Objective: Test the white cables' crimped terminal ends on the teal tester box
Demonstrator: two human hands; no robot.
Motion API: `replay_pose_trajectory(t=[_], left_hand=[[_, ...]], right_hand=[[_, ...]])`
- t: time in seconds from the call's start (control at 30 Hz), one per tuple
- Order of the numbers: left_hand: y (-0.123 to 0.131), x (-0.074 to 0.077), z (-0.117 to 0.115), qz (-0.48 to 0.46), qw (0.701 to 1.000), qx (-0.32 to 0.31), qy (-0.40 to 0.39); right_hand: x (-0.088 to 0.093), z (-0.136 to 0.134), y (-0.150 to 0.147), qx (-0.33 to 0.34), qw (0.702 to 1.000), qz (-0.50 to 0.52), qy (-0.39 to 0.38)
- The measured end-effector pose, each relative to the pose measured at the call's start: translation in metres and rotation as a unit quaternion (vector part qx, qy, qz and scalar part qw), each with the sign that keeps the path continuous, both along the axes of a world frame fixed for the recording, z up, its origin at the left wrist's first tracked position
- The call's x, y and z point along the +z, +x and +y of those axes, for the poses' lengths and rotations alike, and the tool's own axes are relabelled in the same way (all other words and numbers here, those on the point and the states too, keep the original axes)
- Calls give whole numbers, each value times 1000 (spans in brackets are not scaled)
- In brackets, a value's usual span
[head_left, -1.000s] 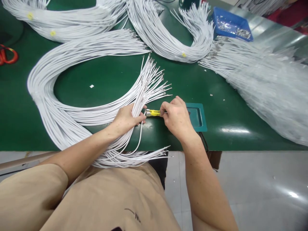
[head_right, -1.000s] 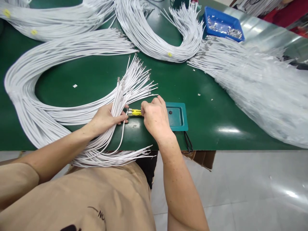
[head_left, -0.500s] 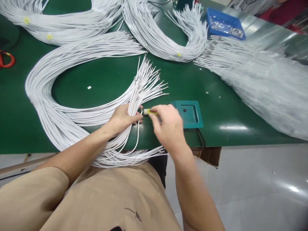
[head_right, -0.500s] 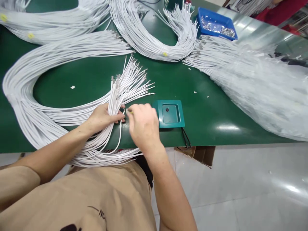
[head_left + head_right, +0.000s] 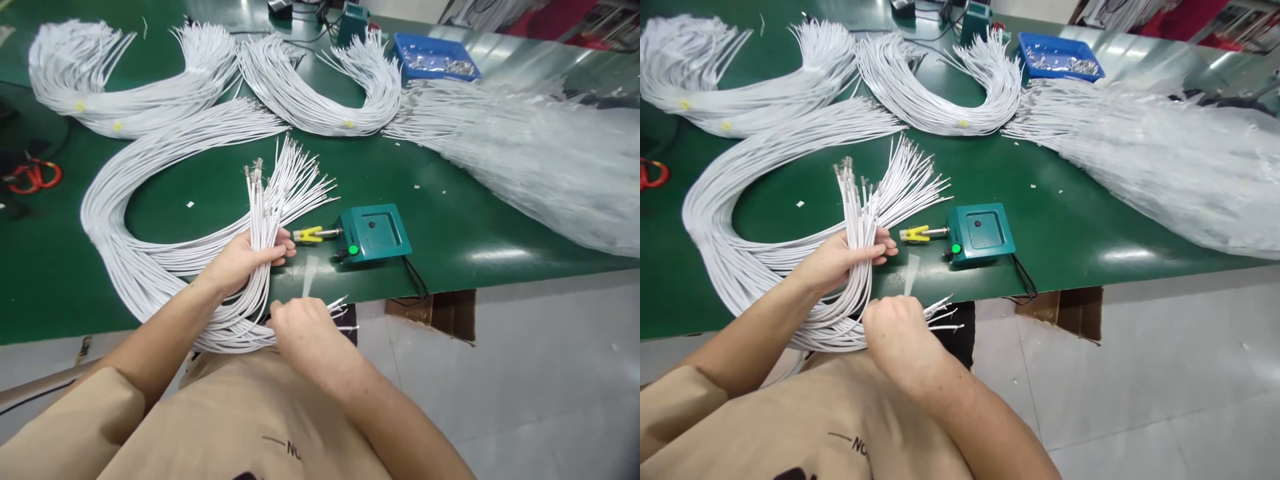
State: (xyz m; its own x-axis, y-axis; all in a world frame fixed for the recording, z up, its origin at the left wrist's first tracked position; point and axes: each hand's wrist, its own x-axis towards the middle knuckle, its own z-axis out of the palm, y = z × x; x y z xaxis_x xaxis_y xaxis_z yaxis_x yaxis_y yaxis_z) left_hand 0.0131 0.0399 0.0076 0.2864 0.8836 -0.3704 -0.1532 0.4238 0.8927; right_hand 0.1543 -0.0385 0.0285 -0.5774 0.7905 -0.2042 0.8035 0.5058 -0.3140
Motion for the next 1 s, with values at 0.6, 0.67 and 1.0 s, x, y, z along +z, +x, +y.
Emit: replay_pose_trajectory(t=[0.6, 0.67, 1.0], left_hand=[[-18, 22, -10, -13, 999, -42, 2], [-14, 17, -11, 59, 995, -63, 50], [-1, 8, -12, 148, 980, -54, 122]], right_hand=[[-18, 51, 3, -363, 753, 525, -162], [-13, 53, 4, -380, 722, 555, -160], [-5, 59, 10, -411, 649, 616, -175]])
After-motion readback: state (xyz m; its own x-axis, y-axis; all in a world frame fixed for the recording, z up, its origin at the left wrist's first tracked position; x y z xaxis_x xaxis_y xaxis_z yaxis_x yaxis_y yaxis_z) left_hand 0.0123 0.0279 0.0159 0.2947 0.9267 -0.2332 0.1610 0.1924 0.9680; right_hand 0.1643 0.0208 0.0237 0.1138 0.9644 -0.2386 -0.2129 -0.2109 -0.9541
